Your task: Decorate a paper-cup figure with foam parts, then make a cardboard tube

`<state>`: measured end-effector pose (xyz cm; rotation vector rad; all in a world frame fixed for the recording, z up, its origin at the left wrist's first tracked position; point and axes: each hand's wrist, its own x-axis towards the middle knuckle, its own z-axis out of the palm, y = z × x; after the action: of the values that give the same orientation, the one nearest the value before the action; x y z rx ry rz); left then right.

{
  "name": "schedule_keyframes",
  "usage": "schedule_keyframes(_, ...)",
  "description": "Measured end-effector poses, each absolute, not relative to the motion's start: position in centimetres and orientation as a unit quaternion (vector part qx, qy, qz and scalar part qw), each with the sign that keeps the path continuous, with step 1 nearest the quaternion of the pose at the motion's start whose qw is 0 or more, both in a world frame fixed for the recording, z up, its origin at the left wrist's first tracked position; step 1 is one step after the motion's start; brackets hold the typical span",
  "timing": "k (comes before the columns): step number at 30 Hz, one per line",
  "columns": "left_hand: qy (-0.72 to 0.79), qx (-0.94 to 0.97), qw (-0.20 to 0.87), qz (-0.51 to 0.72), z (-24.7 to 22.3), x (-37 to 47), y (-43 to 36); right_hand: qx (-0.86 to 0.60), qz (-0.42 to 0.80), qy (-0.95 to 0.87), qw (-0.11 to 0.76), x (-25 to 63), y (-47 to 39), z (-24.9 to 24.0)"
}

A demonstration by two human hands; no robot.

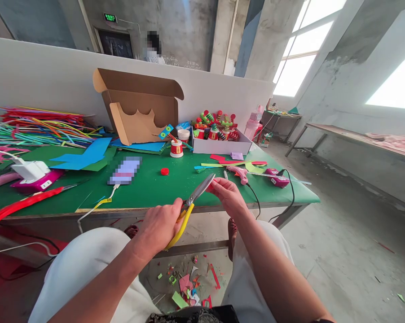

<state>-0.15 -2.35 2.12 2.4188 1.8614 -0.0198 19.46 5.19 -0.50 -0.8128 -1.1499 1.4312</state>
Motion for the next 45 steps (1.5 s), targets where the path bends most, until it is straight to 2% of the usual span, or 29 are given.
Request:
schedule_keyframes(10,0.601,0.785,0.135,0.064,1.1,-0.8,-1.6,-0.389,0.584,-0.392,0.595,19.4,5.7,-1.0)
schedule_keyframes(17,0.642,0.766,0.021,0.017,2.0,0.2,-2.4,-0.369,0.588,-0.425,0.581,19.0,5.3,-0.6)
schedule_keyframes(27,0.612,0.791,0.016,0.015,1.9,0.7,-2.6,-0.336,0.579,-0.498,0.551,18.9,5.1,-0.9)
schedule_keyframes(45,0.599,0.8,0.022,0.003,2.0,0.6,-2.7,-0.336,0.584,-0.516,0.529,19.0,5.1,-1.0)
